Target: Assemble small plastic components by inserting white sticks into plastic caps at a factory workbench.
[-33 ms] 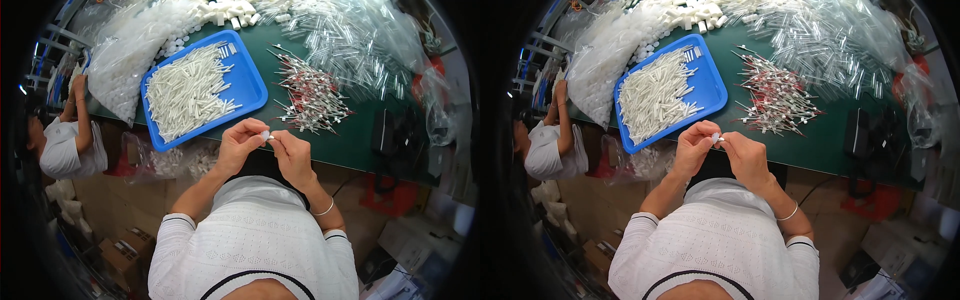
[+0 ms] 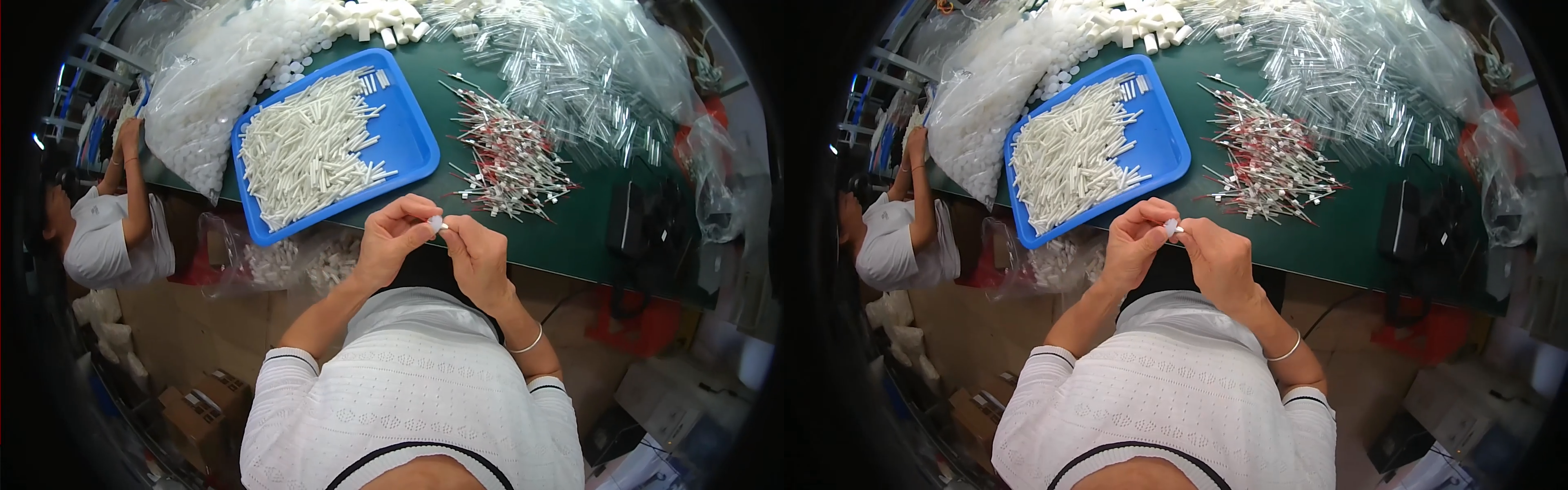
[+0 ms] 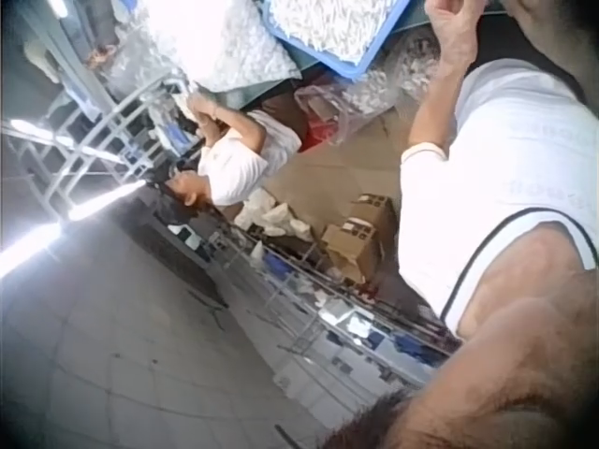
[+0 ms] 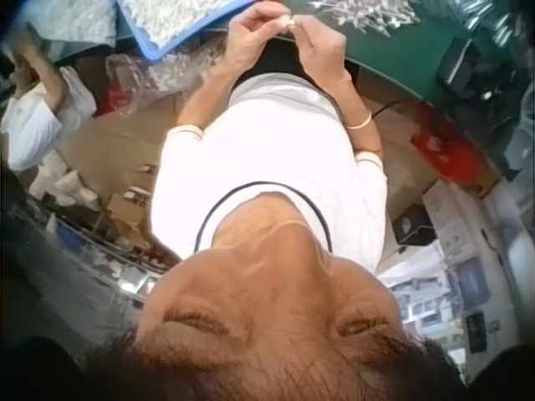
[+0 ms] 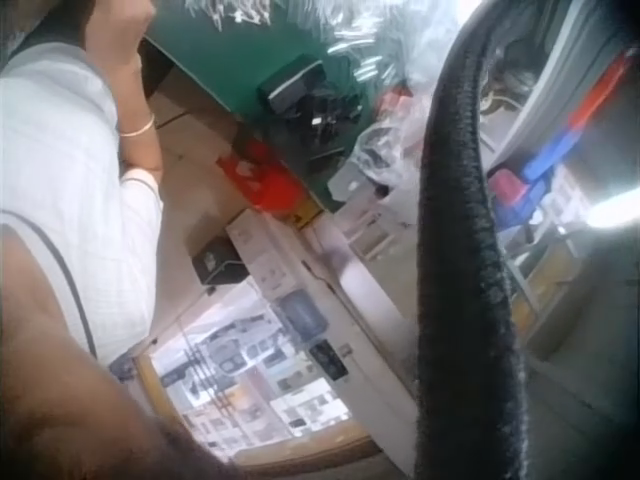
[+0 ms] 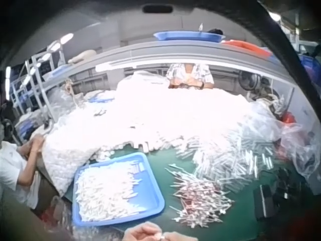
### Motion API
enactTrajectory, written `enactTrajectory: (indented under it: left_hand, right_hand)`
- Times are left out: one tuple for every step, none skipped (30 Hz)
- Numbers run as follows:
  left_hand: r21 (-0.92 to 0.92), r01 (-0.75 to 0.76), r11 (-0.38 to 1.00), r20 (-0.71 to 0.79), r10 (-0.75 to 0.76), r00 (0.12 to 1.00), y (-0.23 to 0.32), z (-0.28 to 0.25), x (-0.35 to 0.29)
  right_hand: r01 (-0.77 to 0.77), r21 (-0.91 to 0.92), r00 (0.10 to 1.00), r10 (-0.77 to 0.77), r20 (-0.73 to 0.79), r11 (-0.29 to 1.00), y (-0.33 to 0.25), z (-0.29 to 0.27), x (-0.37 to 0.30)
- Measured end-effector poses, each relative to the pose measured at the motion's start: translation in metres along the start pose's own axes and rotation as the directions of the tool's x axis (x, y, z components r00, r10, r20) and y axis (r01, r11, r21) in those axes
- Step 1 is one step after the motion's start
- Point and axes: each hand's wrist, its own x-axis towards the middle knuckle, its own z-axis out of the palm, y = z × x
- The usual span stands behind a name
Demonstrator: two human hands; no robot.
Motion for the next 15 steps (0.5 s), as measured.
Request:
enactTrajectory:
  left_hand:
    - [0.043,-0.018,0.999,0.013,0.017,1.0,-0.002,-0.001,-0.001]
    - [0.042,-0.027,0.999,0.005,0.027,1.0,-0.002,-0.001,-0.002]
    - [0.055,-0.052,0.997,0.014,0.052,0.999,-0.001,0.0,-0.001]
    - [0.068,-0.074,0.995,0.024,0.073,0.997,0.001,0.001,-0.002]
    - [0.069,-0.079,0.995,0.02,0.078,0.997,0.005,0.001,-0.002]
    - [0.094,-0.074,0.993,0.028,0.071,0.997,0.012,0.001,0.0]
    - [0.12,-0.074,0.99,0.033,0.07,0.997,0.018,-0.001,0.001]
    - [0.257,-0.153,0.954,0.05,0.145,0.988,0.02,-0.003,0.003]
    - [0.258,-0.16,0.953,0.051,0.152,0.987,0.024,-0.003,0.006]
    - [0.431,-0.17,0.886,0.137,0.122,0.983,0.031,0.0,0.011]
    - [0.588,-0.194,0.785,0.215,0.079,0.973,0.038,0.003,0.017]
    - [0.595,-0.131,0.793,0.301,-0.069,0.951,0.048,0.003,0.028]
    - [0.601,-0.135,0.788,0.408,-0.157,0.899,0.059,-0.003,0.043]
    - [0.624,0.0,0.781,0.357,-0.285,0.89,0.073,-0.008,0.06]
    - [0.718,-0.084,0.691,0.28,-0.175,0.944,0.08,-0.017,0.083]
  right_hand:
    - [0.007,0.002,1.0,-0.007,0.01,1.0,0.002,0.003,-0.002]
    - [0.055,-0.059,0.998,-0.056,-0.016,0.997,0.005,0.006,-0.004]
    - [0.101,-0.121,0.994,-0.106,-0.04,0.988,0.007,0.008,-0.004]
    - [0.106,-0.118,0.993,-0.11,-0.034,0.987,0.006,0.009,-0.004]
    - [-0.1,0.153,0.994,0.094,0.048,0.983,0.005,0.009,-0.005]
    - [-0.315,0.387,0.948,0.265,0.179,0.867,0.005,0.009,-0.004]
    - [-0.347,0.426,0.926,0.232,0.298,0.835,0.006,0.003,0.002]
    - [-0.383,0.459,0.892,0.192,0.408,0.802,0.011,-0.007,0.011]
    - [-0.241,0.399,0.895,0.044,0.443,0.885,0.021,-0.015,0.018]
    - [-0.373,0.471,0.88,0.144,0.453,0.8,0.021,-0.015,0.02]
    - [-0.487,0.535,0.851,0.235,0.471,0.691,0.019,-0.015,0.022]
    - [-0.494,0.595,0.859,0.252,0.445,0.634,0.017,-0.015,0.023]
    - [-0.563,0.546,0.812,0.29,0.507,0.62,0.017,-0.02,0.023]
    - [-0.626,0.494,0.761,0.334,0.556,0.603,0.017,-0.028,0.022]
    - [-0.615,0.565,0.779,0.312,0.544,0.55,0.022,-0.028,0.017]
